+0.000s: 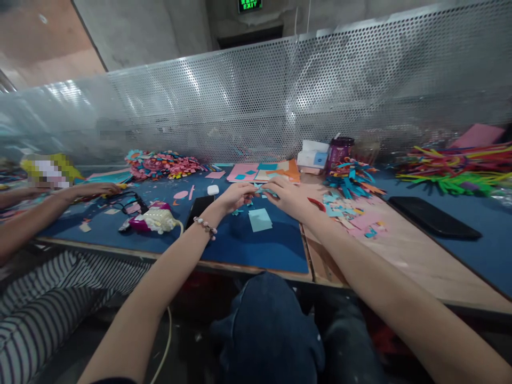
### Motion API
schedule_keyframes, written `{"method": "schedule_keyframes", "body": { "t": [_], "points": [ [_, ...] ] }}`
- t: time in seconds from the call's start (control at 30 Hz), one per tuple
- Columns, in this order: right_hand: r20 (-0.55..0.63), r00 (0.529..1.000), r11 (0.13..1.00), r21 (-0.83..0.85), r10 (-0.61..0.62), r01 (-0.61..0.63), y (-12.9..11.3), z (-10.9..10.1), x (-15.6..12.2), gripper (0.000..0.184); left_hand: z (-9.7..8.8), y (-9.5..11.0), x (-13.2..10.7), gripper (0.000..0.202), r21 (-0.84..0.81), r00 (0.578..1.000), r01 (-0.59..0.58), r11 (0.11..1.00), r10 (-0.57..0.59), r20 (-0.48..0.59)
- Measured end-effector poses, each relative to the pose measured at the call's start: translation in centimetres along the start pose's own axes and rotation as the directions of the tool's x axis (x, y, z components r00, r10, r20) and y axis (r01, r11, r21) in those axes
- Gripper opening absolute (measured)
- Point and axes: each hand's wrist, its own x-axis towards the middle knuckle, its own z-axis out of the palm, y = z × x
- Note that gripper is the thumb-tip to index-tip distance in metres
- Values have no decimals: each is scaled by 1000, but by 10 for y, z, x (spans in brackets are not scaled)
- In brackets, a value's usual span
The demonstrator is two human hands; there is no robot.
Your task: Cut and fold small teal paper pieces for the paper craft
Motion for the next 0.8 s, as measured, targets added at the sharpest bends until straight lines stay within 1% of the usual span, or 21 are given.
{"method": "schedule_keyframes", "body": {
  "t": [0.1, 0.23, 0.33, 0.43, 0.6, 0.73, 0.8],
  "points": [
    [49, 997, 996, -72, -53, 56, -1, 0, 0, 26, 0, 0, -1, 13, -2, 1000, 2, 1000, -2, 12],
    [152, 984, 979, -163, -95, 119, -4, -5, 0, 28, 1, 2, -2, 12, -15, 999, 45, 999, -45, 22],
    [229, 964, 953, -235, -136, 190, -7, -8, 1, 28, 1, 2, -2, 9, -53, 996, 88, 995, -86, 31],
    [278, 946, 913, -319, -167, 255, -9, -9, 2, 29, 0, 3, -1, 7, -90, 991, 127, 988, -123, 49],
    [320, 931, 865, -403, -173, 299, -10, -7, 3, 32, -2, 2, 1, 10, -109, 986, 166, 980, -161, 49],
    [330, 927, 853, -419, -177, 312, -10, -5, 4, 30, -2, 1, 0, 11, -99, 981, 191, 977, -187, 48],
    [327, 929, 863, -404, -174, 303, -10, -5, 4, 29, -2, 1, 0, 11, -92, 983, 181, 979, -176, 59]
  ]
}}
